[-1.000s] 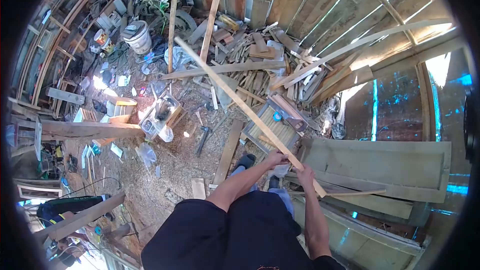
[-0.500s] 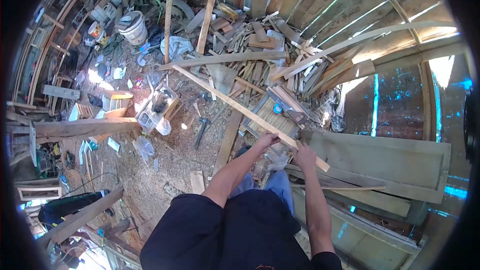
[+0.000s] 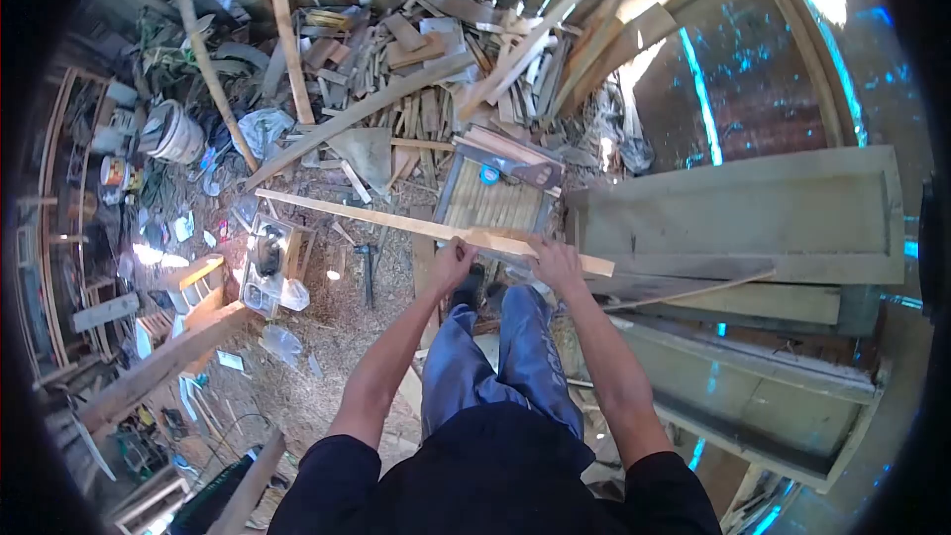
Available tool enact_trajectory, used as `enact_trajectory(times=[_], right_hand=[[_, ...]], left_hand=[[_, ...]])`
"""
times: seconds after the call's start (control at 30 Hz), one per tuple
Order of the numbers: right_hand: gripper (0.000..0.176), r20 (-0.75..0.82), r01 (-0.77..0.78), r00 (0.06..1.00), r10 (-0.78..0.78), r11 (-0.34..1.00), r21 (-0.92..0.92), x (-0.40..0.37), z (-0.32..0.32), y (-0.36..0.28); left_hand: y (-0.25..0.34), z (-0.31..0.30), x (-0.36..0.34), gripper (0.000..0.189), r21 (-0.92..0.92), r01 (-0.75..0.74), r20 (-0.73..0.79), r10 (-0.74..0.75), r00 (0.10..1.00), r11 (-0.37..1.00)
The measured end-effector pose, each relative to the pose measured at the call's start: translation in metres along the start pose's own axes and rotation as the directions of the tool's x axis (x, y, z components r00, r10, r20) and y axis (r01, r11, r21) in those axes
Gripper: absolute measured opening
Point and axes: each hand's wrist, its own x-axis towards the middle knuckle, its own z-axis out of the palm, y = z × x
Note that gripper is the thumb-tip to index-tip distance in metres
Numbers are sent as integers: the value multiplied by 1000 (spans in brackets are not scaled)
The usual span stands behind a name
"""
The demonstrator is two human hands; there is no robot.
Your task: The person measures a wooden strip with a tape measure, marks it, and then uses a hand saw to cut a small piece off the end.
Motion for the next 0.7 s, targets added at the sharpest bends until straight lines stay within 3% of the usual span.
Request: enact_trajectory(times=[0.07, 0.1, 0.17, 0.27, 0.43, 0.5, 0.6, 0.7], right_hand=[[37, 12, 10, 1000, -9, 999, -53, 2, 13, 11], [37, 15, -13, 1000, 13, 999, -36, 2, 21, 17], [37, -80, 69, 994, -72, 996, -49, -2, 37, 28], [36, 26, -9, 1000, 10, 999, -34, -9, 44, 31], [35, -12, -21, 1000, 22, 999, 34, -12, 59, 36], [36, -40, -2, 999, 4, 999, 48, -7, 66, 44], [37, -55, 12, 998, -11, 1000, 25, 11, 82, 55], [37, 21, -22, 1000, 20, 997, 70, 30, 101, 65]], left_hand=[[30, -16, -15, 28, 175, -304, 15, 306, 952, 936], [32, -15, -14, 28, 187, -301, 40, 299, 953, 935], [37, -11, -11, 40, 362, -547, 76, 560, 825, 755], [47, -1, -5, 55, 474, -590, 228, 555, 800, 654], [49, 23, 13, 61, 525, -635, 418, 478, 772, 567], [40, 36, 26, 62, 539, -700, 496, 496, 713, 467], [24, 47, 51, 57, 539, -642, 457, 451, 767, 545], [6, 44, 84, 50, 533, -673, 495, 455, 740, 513]])
